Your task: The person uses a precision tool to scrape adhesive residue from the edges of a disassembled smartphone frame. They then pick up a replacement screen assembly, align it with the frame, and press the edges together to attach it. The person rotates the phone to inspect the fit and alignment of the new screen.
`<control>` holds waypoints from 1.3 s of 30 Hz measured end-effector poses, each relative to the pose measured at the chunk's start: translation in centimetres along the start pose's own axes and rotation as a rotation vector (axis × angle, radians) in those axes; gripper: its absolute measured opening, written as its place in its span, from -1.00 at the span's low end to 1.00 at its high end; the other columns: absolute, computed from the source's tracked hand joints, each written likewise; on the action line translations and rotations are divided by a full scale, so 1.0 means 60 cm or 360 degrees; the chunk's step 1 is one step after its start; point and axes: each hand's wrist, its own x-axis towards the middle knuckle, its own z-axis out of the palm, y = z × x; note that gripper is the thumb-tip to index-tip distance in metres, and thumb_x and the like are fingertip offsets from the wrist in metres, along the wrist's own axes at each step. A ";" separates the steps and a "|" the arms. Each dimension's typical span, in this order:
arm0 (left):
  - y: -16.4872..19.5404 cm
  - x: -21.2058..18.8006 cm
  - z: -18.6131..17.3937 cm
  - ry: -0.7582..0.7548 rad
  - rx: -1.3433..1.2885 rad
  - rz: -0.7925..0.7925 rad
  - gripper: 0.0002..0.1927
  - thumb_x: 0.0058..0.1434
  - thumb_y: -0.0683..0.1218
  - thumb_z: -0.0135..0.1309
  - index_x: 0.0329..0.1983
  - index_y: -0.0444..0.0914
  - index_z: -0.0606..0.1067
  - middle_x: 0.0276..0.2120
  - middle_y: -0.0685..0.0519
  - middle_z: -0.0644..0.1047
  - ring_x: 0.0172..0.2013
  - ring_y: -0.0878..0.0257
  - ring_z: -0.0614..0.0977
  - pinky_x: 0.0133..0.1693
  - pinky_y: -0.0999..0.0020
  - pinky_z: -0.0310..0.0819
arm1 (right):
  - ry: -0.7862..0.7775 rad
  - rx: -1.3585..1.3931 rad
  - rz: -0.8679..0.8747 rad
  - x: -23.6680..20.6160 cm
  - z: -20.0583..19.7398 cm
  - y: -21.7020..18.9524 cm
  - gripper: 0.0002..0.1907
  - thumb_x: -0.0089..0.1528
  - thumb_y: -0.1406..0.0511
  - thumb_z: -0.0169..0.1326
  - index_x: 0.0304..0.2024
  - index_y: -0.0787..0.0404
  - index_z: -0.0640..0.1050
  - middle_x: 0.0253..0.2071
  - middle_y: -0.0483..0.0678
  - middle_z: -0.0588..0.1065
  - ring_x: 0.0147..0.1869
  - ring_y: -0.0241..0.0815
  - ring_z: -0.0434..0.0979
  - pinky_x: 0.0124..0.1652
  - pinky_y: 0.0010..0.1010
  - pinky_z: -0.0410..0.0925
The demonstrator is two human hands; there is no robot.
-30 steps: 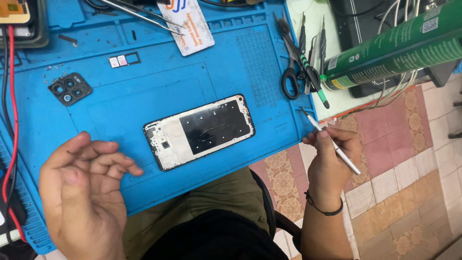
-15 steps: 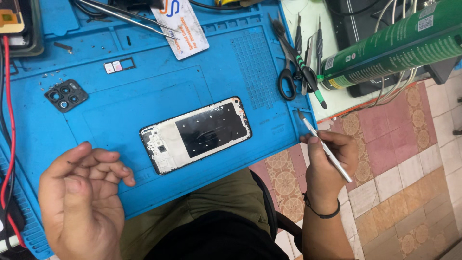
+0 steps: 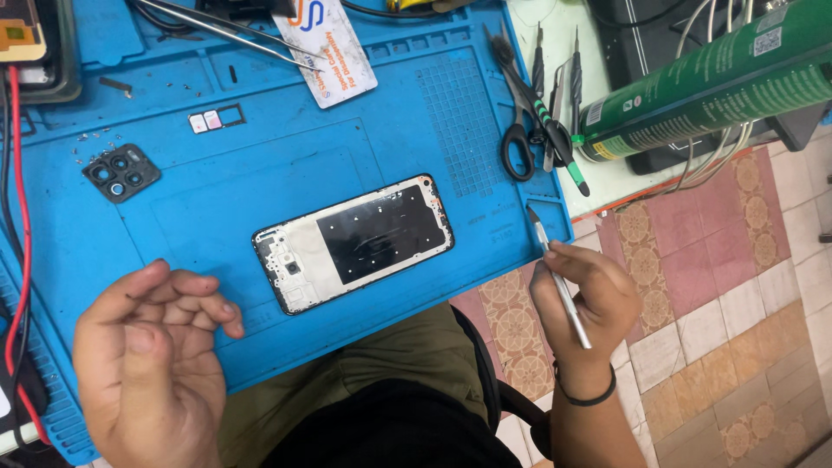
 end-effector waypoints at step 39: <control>-0.020 -0.010 -0.027 -0.0205 -0.0031 0.0107 -0.65 0.50 -0.18 0.12 0.23 -0.46 0.37 0.02 -0.26 0.54 -0.11 0.15 0.55 -0.01 0.27 0.46 | -0.0165 0.0120 0.0122 0.006 -0.011 -0.011 -0.85 0.09 0.59 0.19 -0.31 0.33 0.61 -0.11 0.09 0.62 -0.09 -0.14 0.68 -0.10 -0.43 0.49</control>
